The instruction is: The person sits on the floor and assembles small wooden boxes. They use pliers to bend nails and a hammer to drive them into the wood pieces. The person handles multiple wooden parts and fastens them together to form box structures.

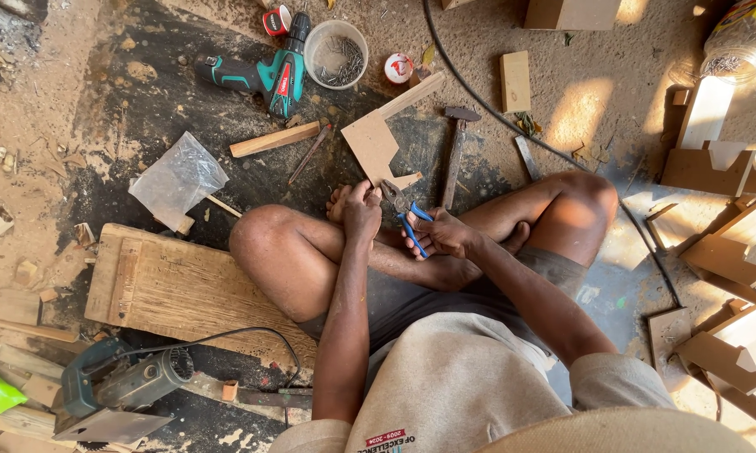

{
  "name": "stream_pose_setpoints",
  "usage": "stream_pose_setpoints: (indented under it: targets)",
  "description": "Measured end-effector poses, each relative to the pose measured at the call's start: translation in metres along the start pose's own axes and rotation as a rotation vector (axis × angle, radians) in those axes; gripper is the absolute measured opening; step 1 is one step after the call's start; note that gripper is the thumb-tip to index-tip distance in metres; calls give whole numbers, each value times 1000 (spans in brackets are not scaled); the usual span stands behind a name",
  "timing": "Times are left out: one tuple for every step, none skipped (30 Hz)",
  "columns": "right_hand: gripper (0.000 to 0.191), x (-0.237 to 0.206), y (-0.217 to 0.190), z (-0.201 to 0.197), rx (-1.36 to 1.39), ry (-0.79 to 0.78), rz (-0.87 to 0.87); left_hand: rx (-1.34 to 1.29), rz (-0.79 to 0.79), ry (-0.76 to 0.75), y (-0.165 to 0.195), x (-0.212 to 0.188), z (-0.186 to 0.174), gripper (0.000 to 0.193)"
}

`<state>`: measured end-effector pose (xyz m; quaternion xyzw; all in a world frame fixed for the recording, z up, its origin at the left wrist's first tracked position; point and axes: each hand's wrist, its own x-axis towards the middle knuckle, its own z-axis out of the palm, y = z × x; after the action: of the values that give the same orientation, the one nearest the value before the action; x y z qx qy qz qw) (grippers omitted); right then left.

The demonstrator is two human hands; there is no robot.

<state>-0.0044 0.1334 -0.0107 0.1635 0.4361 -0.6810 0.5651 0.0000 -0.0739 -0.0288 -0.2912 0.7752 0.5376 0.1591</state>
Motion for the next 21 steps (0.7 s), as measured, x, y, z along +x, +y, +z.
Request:
stream_pose_setpoints:
  targets:
    - [35,0,2,1,47,-29,-21,16,-5,4,-1,1,1,38]
    - [35,1,4,3,54,0,-35,34,-23,2,-1,1,2,38]
    - [36,2,5,6,56,25,-50,50,-39,6,0,1,2,38]
    - [36,4,6,8,54,45,-70,66,-50,14,1,1,2,38]
    - [35,4,5,10,-15,47,-71,82,-9,28,2,2,1,37]
    - [33,4,5,11,-81,52,-74,101,31,39,3,3,1,37]
    - [33,1,4,12,-144,61,-72,119,68,44,4,2,0,36]
    - [33,-2,2,11,-221,76,-82,108,27,34,5,2,-1,36]
    - [34,-6,-1,9,-302,92,-92,93,-13,24,7,2,-1,37]
    - [35,-11,-3,6,-380,110,-98,79,-56,11,7,1,0,37]
    - [35,-17,-5,3,-380,102,-77,74,-49,23,7,-1,0,36]
    - [35,-21,-9,-1,-385,94,-65,66,-32,39,7,-2,2,34]
    - [35,-23,-12,-4,-390,83,-53,60,-16,57,7,-2,2,32]
    - [35,-24,-14,-5,-365,70,-23,44,-12,57,6,-2,3,33]
    - [36,-23,-16,-7,-342,57,6,28,-6,58,5,-3,4,34]
    - [36,-22,-18,-8,-324,44,32,9,5,62,4,-1,4,35]
    - [36,-19,-20,-9,-300,22,32,20,22,72,3,0,4,36]
    - [37,-16,-21,-9,-274,1,35,32,36,79,2,0,4,36]
    - [37,-13,-21,-10,-249,-20,38,44,51,88,1,0,4,38]
    - [36,-11,-22,-10,-223,-36,39,24,53,78,0,1,3,39]
    - [36,-9,-22,-12,-195,-51,40,6,55,67,-1,1,3,41]
